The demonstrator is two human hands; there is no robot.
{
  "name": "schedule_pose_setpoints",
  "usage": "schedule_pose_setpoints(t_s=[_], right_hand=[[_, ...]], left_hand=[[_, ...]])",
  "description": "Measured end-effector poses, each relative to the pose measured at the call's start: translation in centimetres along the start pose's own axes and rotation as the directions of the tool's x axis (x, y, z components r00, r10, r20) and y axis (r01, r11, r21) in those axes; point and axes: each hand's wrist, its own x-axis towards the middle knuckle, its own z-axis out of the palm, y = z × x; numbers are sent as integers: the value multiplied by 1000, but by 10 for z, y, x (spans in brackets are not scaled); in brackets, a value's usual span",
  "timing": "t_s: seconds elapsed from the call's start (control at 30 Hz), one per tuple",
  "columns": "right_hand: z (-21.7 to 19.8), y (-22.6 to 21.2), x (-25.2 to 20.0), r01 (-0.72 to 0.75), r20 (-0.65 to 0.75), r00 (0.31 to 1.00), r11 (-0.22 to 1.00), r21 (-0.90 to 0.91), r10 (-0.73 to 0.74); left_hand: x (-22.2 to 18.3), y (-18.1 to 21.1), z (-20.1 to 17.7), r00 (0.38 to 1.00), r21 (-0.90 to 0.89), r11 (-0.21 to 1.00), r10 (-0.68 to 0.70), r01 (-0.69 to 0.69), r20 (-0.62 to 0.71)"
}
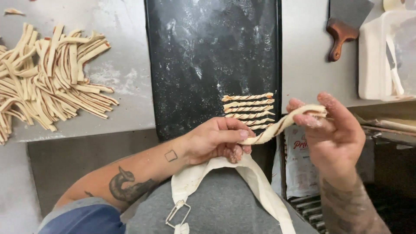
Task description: Greasing a baking sheet and then twisting individual strips of dough and arranging them in neat rows for baking.
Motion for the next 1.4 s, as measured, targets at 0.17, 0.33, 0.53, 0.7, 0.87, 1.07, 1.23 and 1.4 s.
schedule_pose_setpoints(t_s=[0.17,0.33,0.53,0.7,0.87,1.07,1.23,1.4], right_hand=[[-48,8,12,581,458,788,249,-775,-412],[-86,-5,37,574,523,807,153,-804,-276],[-130,48,54,36,201,962,639,-769,186],[-158,144,73,-296,19,938,830,-473,346],[-189,227,82,-330,-44,915,683,-652,400],[-207,252,86,-2,171,937,494,-870,305],[-222,266,77,82,201,939,385,-919,280],[-222,264,73,101,221,926,364,-926,305]], left_hand=[[9,-1,21,997,-20,997,-81,81,4],[38,-12,27,988,28,995,102,-99,-116],[84,-15,3,782,473,833,490,-288,-386],[131,-18,-74,578,813,544,739,-208,-346],[154,-19,-133,606,990,119,782,82,-144],[152,-11,-170,701,953,-236,712,188,38],[154,-11,-168,772,898,-352,635,263,23],[151,-9,-167,813,885,-371,583,281,-14]])
